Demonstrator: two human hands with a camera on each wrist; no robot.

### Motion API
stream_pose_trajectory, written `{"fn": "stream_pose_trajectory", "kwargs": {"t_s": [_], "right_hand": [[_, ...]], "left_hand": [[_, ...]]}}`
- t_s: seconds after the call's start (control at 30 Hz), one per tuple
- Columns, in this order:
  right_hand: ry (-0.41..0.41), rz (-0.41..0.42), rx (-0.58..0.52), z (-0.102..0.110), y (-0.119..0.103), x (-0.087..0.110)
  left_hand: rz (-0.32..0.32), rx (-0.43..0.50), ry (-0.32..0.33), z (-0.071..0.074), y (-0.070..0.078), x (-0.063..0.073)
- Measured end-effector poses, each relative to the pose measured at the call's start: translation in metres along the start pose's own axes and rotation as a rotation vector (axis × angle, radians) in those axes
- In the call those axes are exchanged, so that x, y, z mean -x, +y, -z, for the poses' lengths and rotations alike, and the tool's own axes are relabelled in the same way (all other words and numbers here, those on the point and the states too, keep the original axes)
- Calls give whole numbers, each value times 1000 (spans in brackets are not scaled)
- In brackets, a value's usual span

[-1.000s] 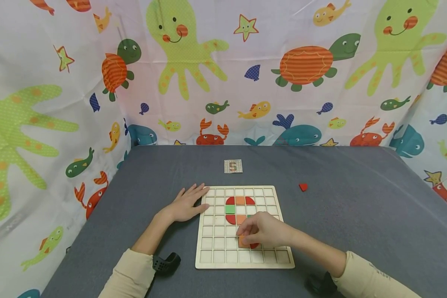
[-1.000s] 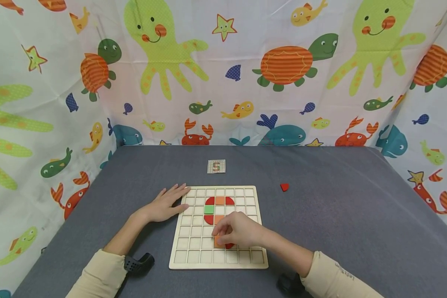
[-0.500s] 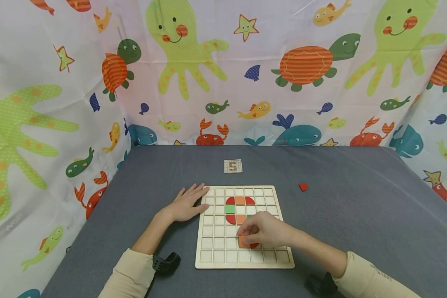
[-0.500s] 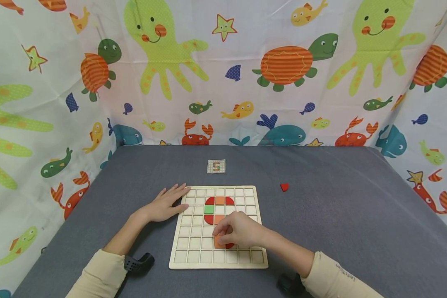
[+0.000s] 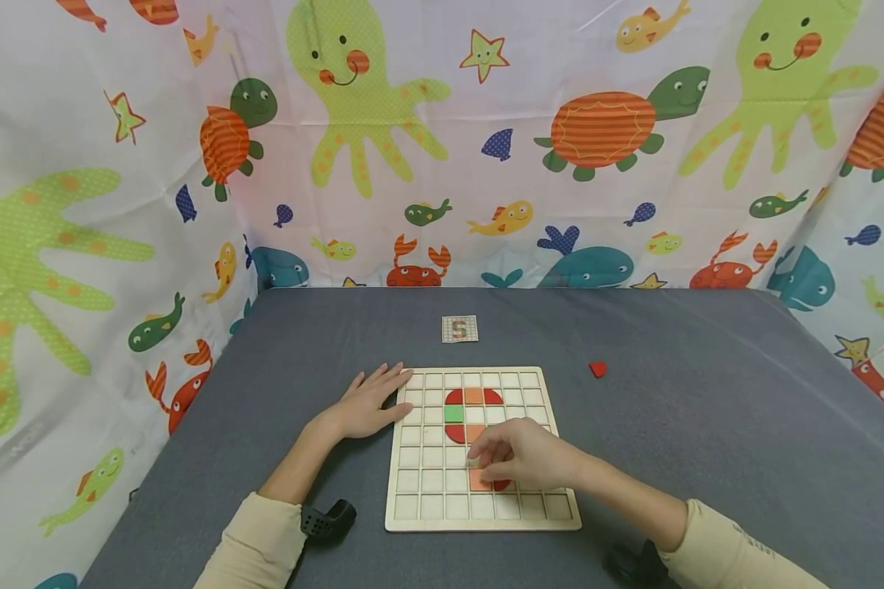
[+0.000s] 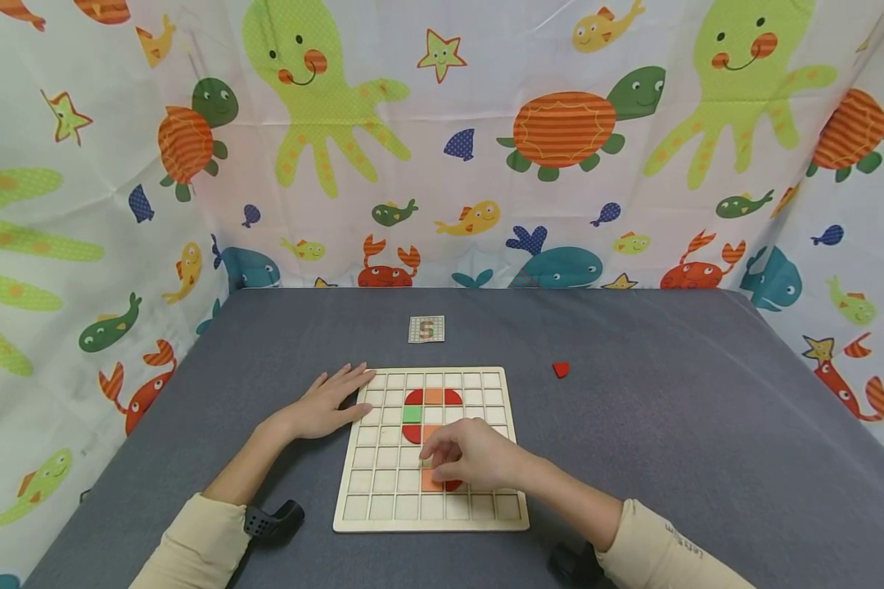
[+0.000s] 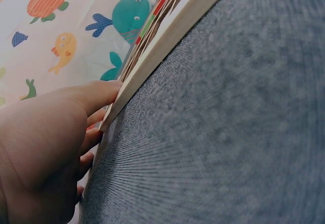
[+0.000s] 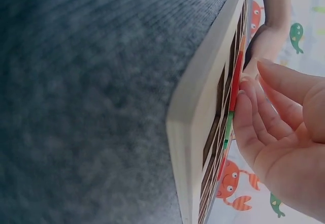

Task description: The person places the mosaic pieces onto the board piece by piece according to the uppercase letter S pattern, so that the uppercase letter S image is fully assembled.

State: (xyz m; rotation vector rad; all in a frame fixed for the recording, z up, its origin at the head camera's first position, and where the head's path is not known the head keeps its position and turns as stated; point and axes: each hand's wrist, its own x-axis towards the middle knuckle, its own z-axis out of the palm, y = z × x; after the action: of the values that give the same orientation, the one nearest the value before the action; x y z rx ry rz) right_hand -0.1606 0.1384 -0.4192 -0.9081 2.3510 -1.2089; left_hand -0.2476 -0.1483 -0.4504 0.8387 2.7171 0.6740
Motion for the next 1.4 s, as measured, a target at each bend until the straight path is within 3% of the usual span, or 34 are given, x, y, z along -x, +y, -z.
{"fn": "stream_pose_trajectory", "kwargs": {"t_s": [0.4,0.83,1.4], "right_hand": [[-2,-2,-68,4,4,-1],[64,-175,-345,35,16,3],[158,-280,-463,66,35,13]], "left_hand": [[-5,-1,-1,1,1,0],[-10,-7,9,0,1,-1],[-9,6,1,1,1,1]]}}
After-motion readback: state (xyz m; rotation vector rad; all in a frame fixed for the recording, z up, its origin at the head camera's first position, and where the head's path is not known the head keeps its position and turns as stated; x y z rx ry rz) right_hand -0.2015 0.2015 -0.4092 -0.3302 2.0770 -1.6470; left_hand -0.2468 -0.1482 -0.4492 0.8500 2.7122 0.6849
